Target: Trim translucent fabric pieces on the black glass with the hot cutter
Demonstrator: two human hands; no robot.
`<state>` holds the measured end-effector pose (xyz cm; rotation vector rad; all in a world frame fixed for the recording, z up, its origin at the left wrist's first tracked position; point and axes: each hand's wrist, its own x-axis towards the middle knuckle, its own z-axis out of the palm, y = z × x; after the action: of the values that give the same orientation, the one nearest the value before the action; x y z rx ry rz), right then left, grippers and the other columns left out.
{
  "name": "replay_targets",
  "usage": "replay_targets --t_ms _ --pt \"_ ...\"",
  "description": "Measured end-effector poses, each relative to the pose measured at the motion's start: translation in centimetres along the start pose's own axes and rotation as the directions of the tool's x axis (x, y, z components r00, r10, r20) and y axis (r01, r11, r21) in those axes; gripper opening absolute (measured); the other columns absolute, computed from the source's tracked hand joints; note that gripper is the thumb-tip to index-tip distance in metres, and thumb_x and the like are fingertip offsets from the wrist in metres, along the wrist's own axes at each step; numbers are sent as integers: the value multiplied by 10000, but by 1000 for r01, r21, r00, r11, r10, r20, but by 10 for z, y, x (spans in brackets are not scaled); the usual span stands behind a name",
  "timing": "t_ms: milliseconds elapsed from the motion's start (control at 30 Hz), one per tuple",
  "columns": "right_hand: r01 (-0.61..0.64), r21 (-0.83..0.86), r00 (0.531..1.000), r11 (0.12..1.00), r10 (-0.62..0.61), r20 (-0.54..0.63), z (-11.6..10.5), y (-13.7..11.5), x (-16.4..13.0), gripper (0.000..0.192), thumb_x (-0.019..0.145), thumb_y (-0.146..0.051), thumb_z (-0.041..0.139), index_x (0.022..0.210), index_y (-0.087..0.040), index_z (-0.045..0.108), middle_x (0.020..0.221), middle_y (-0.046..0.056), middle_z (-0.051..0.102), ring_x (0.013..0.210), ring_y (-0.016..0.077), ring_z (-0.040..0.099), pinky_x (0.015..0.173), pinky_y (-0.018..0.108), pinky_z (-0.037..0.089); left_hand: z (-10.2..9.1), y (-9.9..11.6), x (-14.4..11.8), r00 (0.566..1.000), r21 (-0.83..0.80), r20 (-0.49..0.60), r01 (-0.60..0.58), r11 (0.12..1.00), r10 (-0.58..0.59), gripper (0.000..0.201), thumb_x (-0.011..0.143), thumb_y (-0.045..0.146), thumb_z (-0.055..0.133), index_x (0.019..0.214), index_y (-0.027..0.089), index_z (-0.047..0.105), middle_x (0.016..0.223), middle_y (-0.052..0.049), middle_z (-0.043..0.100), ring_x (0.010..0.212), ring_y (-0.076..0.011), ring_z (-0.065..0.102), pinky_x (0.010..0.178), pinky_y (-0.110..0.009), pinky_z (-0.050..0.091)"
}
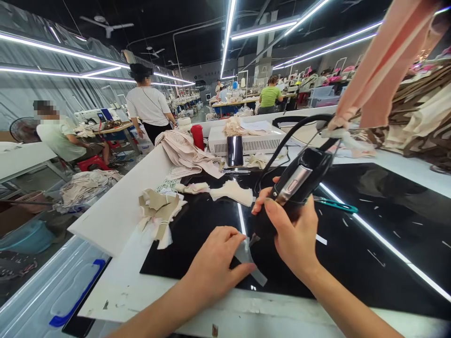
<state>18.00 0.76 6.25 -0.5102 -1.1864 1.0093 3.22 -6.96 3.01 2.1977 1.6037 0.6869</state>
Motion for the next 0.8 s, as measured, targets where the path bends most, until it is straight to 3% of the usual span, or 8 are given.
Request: replay_targets --t_ms 233,800 --pt "-15 16 1000 1000 15 -22 -2 2 -3 285 844 -263 760 1036 -286 551 808 -57 684 623 122 637 589 271 547 17 8 0 998 3 -15 67 998 -67 588 767 388 861 1265 212 601 1260 -82 581 1198 -295 526 1075 -492 459" --pt "-34 23 999 999 34 4 -4 -3 -7 289 868 -264 734 1095 -301 559 837 -46 673 646 126 634 629 291 548 16 8 -1 996 -6 19 91 996 -91 588 752 369 855 1259 214 603 1314 -93 564 1247 -314 503 1089 -508 444"
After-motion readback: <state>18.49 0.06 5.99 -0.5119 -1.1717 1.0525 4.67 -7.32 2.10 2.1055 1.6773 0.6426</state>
